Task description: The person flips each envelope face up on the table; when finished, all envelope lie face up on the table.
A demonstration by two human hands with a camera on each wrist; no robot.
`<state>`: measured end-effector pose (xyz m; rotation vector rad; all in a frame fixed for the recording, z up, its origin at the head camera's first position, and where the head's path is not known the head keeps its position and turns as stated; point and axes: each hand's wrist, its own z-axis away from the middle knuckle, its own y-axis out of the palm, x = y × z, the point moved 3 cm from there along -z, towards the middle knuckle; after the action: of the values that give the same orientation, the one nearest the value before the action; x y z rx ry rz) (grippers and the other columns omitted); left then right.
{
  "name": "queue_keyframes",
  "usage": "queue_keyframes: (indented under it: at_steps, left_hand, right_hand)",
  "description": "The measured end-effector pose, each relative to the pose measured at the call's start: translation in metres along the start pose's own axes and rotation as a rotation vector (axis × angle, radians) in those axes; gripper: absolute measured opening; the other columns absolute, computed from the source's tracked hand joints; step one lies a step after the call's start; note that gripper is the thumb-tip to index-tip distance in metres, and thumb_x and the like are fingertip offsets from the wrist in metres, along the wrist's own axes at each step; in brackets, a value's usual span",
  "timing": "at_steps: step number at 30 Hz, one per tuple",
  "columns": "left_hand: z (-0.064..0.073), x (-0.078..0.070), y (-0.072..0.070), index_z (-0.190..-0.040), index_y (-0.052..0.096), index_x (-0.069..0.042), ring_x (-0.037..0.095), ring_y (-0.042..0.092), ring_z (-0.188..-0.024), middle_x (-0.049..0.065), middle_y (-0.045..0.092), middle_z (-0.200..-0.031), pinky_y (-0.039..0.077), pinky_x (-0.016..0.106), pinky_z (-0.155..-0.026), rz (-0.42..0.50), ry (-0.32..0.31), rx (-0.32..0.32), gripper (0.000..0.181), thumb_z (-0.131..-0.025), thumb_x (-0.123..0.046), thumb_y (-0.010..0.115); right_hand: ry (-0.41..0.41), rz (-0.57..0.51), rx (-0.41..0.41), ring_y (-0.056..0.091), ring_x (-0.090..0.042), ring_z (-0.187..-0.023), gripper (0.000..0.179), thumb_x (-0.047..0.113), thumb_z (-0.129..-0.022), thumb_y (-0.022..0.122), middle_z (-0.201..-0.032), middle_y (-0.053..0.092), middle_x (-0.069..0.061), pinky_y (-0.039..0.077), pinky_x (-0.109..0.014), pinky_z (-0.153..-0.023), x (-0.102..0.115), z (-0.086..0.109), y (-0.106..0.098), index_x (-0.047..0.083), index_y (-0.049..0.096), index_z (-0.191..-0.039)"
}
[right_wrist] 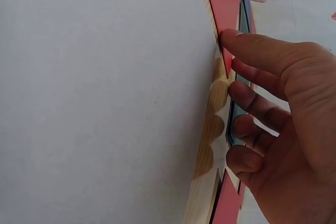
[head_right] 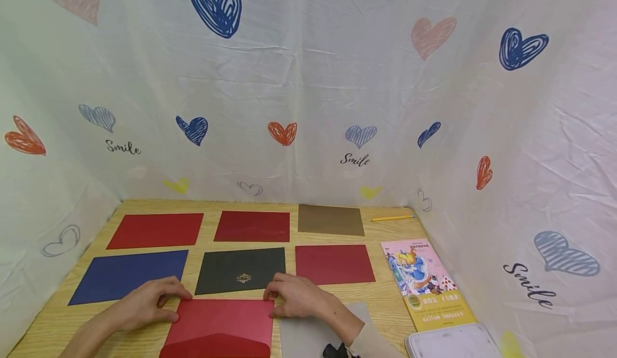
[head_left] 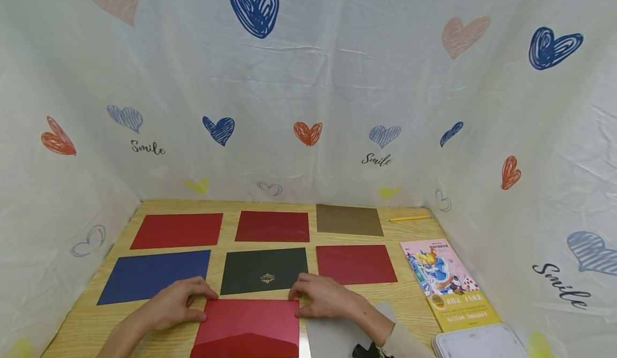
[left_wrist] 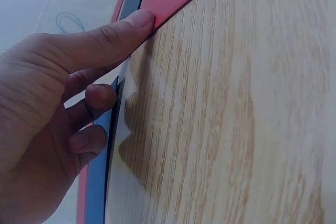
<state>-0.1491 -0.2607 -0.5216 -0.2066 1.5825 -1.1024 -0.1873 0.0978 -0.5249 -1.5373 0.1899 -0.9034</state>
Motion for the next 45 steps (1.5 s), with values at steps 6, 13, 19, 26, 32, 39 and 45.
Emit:
queue_keyframes:
  at_steps: [6,13,19,26,32,39,45]
  left_hand:
    - [0.000,-0.002,0.001,-0.115,0.073,-0.032,0.004,0.049,-0.077,-0.013,0.062,-0.105,0.037,0.025,-0.061,0.021,0.011,0.005,0.032,-0.084,-0.038,0.079]
    - [0.005,0.001,-0.011,-0.118,0.071,-0.024,0.003,0.047,-0.068,-0.009,0.061,-0.100,0.039,0.023,-0.059,0.034,-0.011,-0.075,0.036,-0.086,-0.039,0.078]
    - [0.014,0.011,-0.033,-0.121,0.070,-0.019,0.005,0.046,-0.067,-0.003,0.063,-0.102,0.038,0.025,-0.058,0.012,-0.073,-0.217,0.039,-0.087,-0.035,0.078]
    - [0.037,0.033,-0.058,-0.124,0.069,-0.013,0.006,0.044,-0.068,-0.004,0.055,-0.086,0.034,0.026,-0.056,-0.066,-0.139,-0.437,0.037,-0.090,-0.025,0.077]
    - [0.056,0.055,-0.071,-0.129,0.063,-0.002,0.005,0.042,-0.070,0.003,0.055,-0.099,0.031,0.026,-0.057,-0.099,-0.137,-0.550,0.043,-0.091,-0.018,0.075]
    - [0.076,0.073,-0.078,-0.131,0.059,0.003,0.003,0.037,-0.071,0.006,0.048,-0.096,0.027,0.024,-0.060,-0.169,-0.206,-0.577,0.051,-0.089,-0.020,0.077]
    - [0.092,0.085,-0.083,-0.133,0.056,0.007,0.001,0.034,-0.075,0.013,0.050,-0.103,0.024,0.019,-0.064,-0.201,-0.269,-0.560,0.058,-0.089,-0.024,0.077]
  right_hand:
    - [-0.019,0.007,-0.005,0.050,0.008,-0.087,0.027,0.041,-0.086,0.079,-0.101,0.055,0.020,0.045,-0.017,-0.074,0.000,0.002,-0.001,0.032,0.071,-0.111]
    - [-0.061,0.040,-0.024,0.052,0.006,-0.091,0.024,0.042,-0.092,0.073,-0.103,0.058,0.019,0.046,-0.016,-0.078,0.011,-0.016,-0.011,0.032,0.071,-0.113]
    - [-0.102,0.019,-0.011,0.057,0.003,-0.095,0.027,0.041,-0.093,0.071,-0.105,0.060,0.018,0.047,-0.016,-0.081,0.033,-0.052,-0.020,0.030,0.070,-0.118]
    - [-0.167,0.016,0.013,0.055,0.006,-0.099,0.033,0.040,-0.095,0.070,-0.111,0.060,0.016,0.045,-0.012,-0.083,0.053,-0.102,-0.023,0.025,0.068,-0.124]
    - [-0.159,0.028,0.017,0.056,0.004,-0.100,0.037,0.040,-0.095,0.070,-0.114,0.061,0.013,0.044,-0.011,-0.083,0.065,-0.138,-0.025,0.024,0.066,-0.128]
    - [-0.114,0.025,0.034,0.057,0.000,-0.114,0.047,0.041,-0.094,0.069,-0.129,0.060,0.011,0.044,-0.014,-0.092,0.069,-0.163,-0.016,0.026,0.060,-0.138]
    - [-0.086,0.037,0.085,0.049,0.000,-0.130,0.056,0.045,-0.094,0.069,-0.142,0.054,0.014,0.040,-0.017,-0.103,0.075,-0.174,-0.008,0.028,0.054,-0.145]
